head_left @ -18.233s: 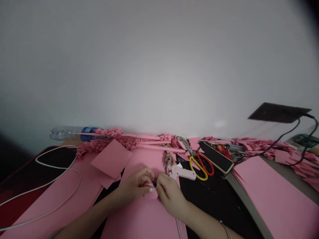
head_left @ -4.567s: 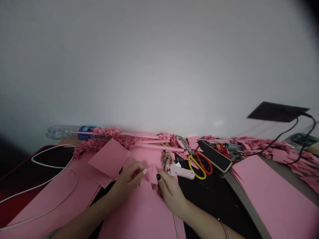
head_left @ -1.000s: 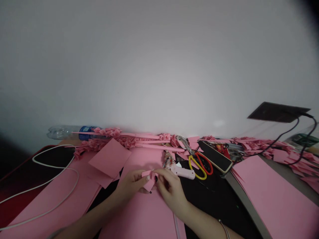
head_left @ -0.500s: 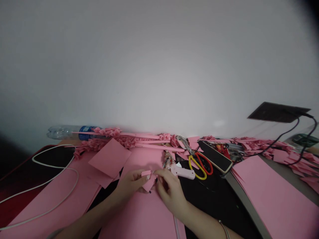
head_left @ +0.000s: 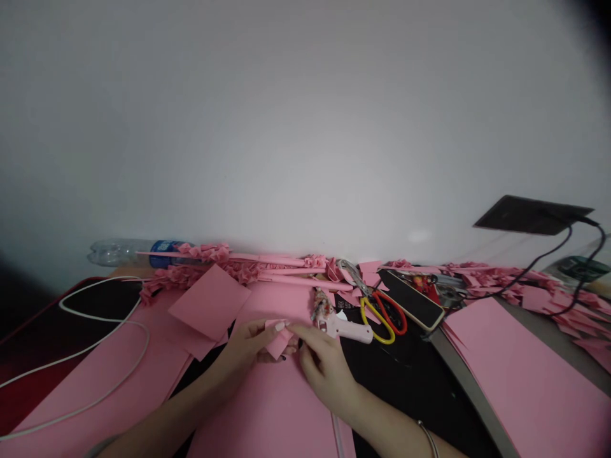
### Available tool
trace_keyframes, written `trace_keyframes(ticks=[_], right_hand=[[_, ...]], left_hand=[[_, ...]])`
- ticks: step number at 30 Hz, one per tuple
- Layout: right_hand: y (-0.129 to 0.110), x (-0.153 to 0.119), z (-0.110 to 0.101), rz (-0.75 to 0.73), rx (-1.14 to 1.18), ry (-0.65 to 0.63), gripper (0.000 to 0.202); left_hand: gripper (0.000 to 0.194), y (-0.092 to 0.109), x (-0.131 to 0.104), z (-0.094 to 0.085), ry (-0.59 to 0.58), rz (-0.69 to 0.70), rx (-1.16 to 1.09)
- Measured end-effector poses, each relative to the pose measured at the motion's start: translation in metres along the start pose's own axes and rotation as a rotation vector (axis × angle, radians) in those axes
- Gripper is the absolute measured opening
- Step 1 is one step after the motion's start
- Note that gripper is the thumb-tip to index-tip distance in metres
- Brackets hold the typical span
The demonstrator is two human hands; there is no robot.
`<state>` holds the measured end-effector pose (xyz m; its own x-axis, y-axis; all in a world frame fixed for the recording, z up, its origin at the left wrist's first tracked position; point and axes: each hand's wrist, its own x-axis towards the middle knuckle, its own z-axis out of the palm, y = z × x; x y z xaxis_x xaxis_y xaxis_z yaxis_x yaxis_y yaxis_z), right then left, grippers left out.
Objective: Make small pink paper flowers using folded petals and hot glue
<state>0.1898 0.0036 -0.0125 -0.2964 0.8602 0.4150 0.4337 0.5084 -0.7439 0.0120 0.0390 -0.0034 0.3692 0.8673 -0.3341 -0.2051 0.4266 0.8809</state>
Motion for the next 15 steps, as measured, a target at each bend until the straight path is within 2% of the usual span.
trace_keyframes(ticks=[15], right_hand=[[0.0024,-0.001,0.0,0.001,-0.021,-0.028,0.053]], left_hand=[[0.048,-0.002,0.0019,-0.0056,-0.014,0.023,0.103]])
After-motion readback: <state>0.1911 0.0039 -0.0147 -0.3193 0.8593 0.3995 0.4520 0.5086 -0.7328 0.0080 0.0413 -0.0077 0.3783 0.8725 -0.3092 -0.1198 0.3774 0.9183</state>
